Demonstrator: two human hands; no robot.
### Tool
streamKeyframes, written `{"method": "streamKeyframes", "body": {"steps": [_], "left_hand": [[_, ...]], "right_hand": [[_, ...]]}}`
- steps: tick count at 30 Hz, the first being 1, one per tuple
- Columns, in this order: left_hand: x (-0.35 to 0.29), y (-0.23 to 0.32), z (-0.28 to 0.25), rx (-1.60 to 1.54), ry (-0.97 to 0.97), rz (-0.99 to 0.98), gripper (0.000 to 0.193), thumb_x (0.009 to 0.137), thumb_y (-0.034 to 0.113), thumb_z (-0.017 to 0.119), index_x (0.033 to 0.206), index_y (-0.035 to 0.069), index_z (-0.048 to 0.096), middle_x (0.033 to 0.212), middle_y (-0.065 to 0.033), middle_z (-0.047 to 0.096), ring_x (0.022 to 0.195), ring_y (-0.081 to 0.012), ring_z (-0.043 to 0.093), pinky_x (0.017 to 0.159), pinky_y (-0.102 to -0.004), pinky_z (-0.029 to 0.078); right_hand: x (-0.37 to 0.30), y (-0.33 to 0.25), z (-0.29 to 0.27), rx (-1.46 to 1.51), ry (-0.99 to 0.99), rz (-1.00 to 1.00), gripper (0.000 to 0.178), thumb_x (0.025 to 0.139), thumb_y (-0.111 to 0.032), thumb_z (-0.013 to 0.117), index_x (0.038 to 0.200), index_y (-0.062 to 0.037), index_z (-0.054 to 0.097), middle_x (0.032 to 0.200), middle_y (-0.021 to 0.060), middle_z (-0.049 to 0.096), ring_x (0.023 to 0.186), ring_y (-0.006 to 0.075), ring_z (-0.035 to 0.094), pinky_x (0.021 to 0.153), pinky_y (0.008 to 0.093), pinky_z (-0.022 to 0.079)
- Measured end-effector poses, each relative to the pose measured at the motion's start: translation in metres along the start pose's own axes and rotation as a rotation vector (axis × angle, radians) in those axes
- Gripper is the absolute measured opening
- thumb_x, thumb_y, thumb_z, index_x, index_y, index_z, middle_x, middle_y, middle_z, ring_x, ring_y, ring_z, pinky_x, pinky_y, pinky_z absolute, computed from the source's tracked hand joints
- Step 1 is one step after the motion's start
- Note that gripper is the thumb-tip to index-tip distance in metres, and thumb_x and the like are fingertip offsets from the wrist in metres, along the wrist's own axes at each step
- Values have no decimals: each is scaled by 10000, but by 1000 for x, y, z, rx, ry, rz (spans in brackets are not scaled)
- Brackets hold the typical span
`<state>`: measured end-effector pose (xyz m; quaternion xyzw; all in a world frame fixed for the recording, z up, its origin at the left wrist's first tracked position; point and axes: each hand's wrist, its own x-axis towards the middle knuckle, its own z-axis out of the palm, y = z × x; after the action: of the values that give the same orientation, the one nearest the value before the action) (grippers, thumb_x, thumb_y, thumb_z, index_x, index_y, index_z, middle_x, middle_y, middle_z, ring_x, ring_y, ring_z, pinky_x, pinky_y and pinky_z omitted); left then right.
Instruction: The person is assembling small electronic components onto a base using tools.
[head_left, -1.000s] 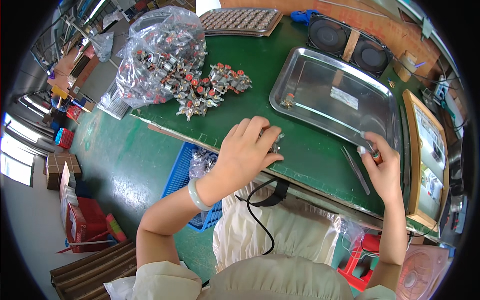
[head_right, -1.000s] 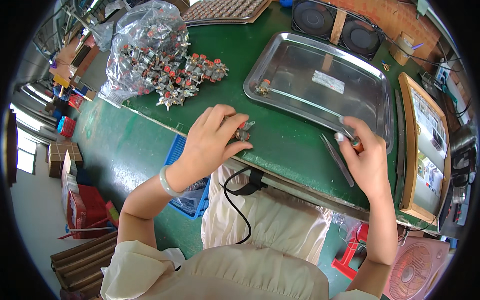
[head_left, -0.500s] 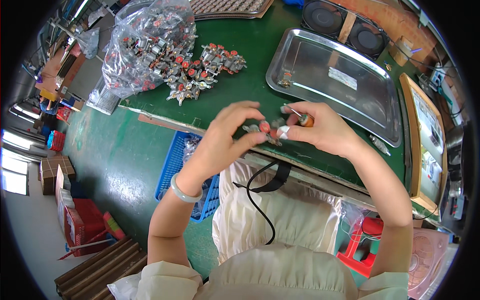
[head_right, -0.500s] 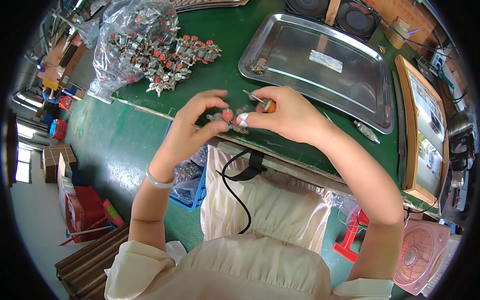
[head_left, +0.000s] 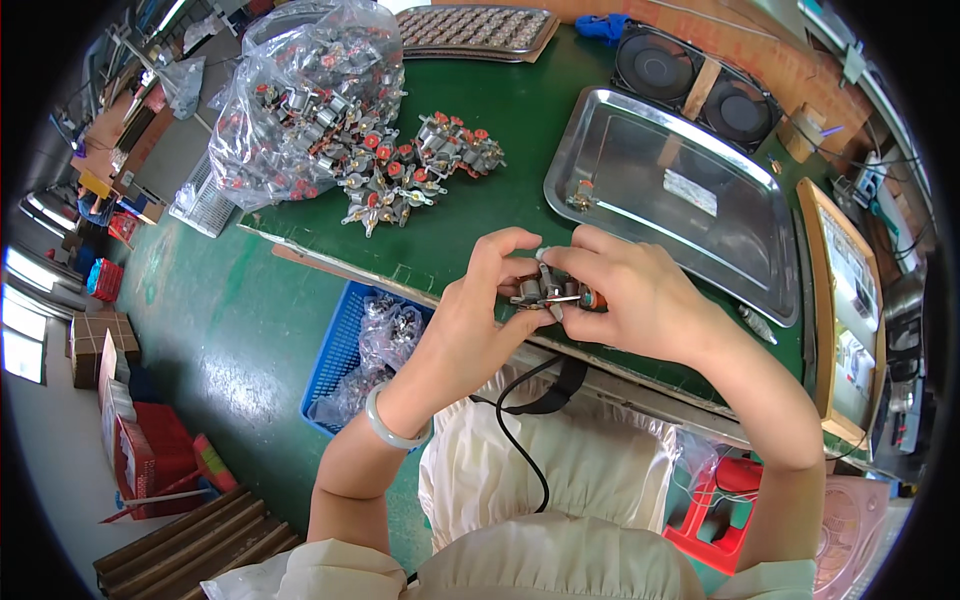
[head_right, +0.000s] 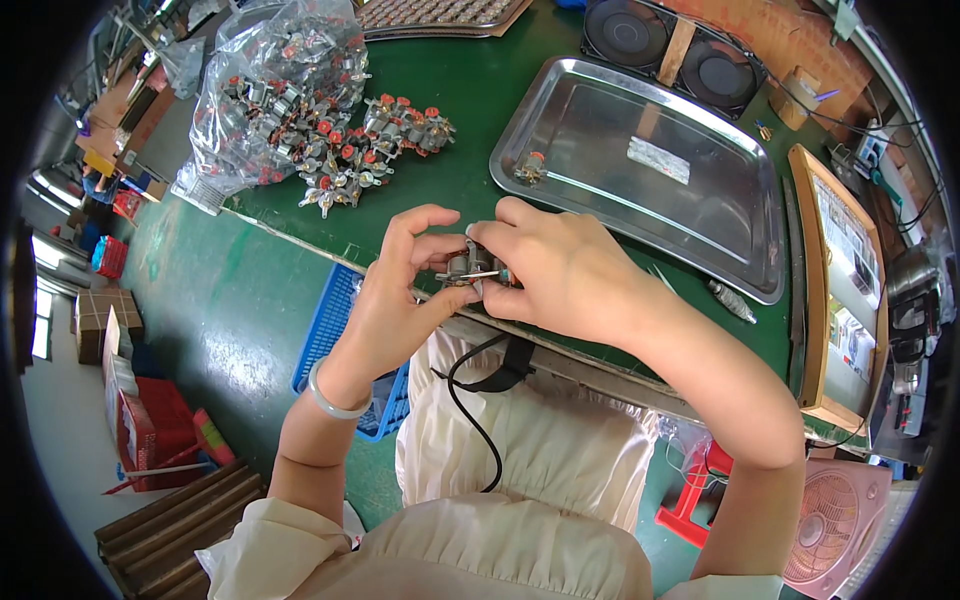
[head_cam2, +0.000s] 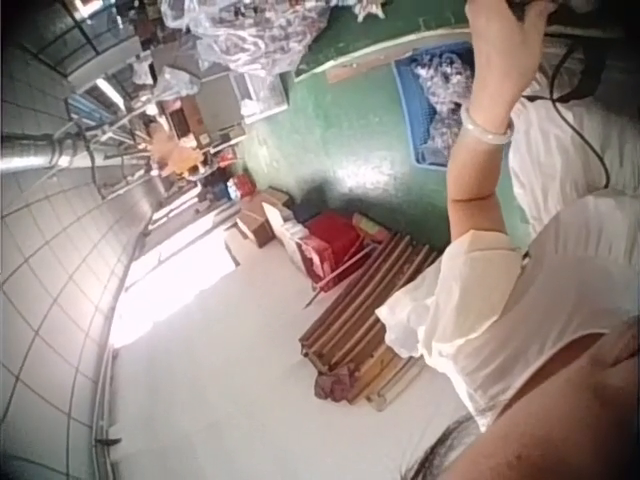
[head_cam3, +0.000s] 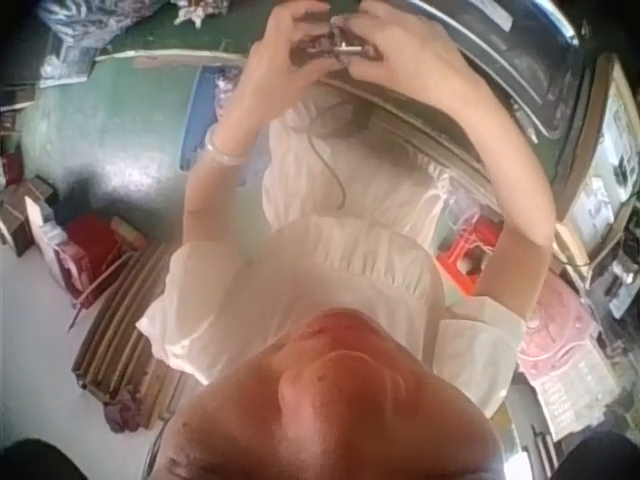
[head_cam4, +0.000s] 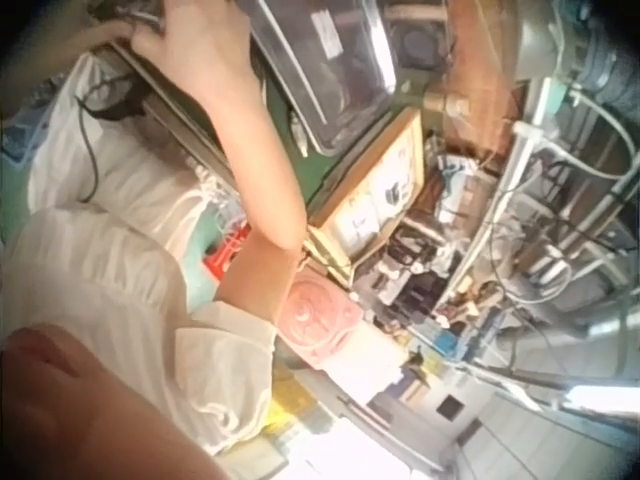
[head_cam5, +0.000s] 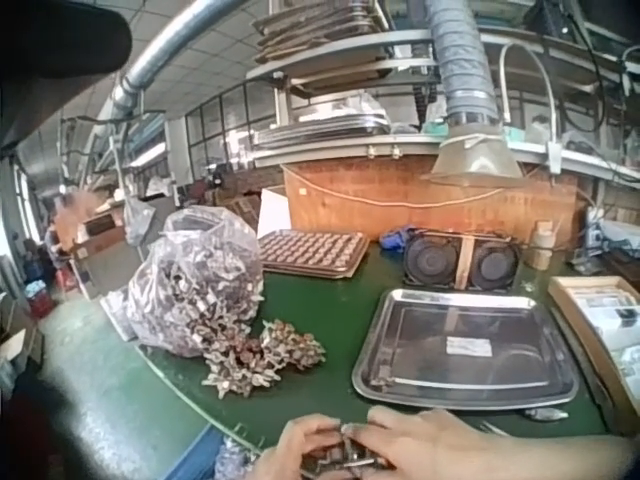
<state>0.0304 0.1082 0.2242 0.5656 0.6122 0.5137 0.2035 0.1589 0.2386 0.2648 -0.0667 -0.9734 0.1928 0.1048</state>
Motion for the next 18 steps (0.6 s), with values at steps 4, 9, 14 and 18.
{"method": "streamKeyframes", "body": {"steps": [4, 9, 14, 18], "left_hand": [[4, -1, 5, -58, 39, -87, 605, 682, -42, 644, 1185, 45, 320, 965, -123, 587, 862, -196, 575, 791, -297, 450], [9, 5, 4, -67, -7, -60, 624, 682, -57, 620, 1208, 51, 302, 956, -125, 582, 851, -195, 567, 807, -301, 433], [13, 15, 4, -45, -66, -11, 682, 690, -75, 581, 1267, 66, 247, 883, -147, 558, 855, -279, 574, 774, -353, 452], [15, 20, 9, 39, -90, 38, 737, 671, -94, 563, 1301, 75, 221, 872, -166, 553, 851, -319, 548, 770, -373, 426]], "right_hand": [[-1, 5, 5, -6, 29, 18, 376, 678, -213, 646, 997, -37, 552, 837, 107, 511, 661, 293, 573, 578, 376, 465], [-3, 7, -1, 64, 30, 8, 414, 684, -194, 637, 1053, -49, 520, 857, 108, 511, 668, 287, 576, 571, 369, 467], [-10, 8, 0, 114, 82, -78, 480, 631, -112, 612, 1098, -53, 516, 1006, 83, 541, 625, 214, 585, 552, 310, 479], [-15, 13, -2, 79, 66, -47, 437, 648, -118, 645, 1062, -35, 532, 973, 79, 548, 625, 210, 584, 570, 306, 475]]}}
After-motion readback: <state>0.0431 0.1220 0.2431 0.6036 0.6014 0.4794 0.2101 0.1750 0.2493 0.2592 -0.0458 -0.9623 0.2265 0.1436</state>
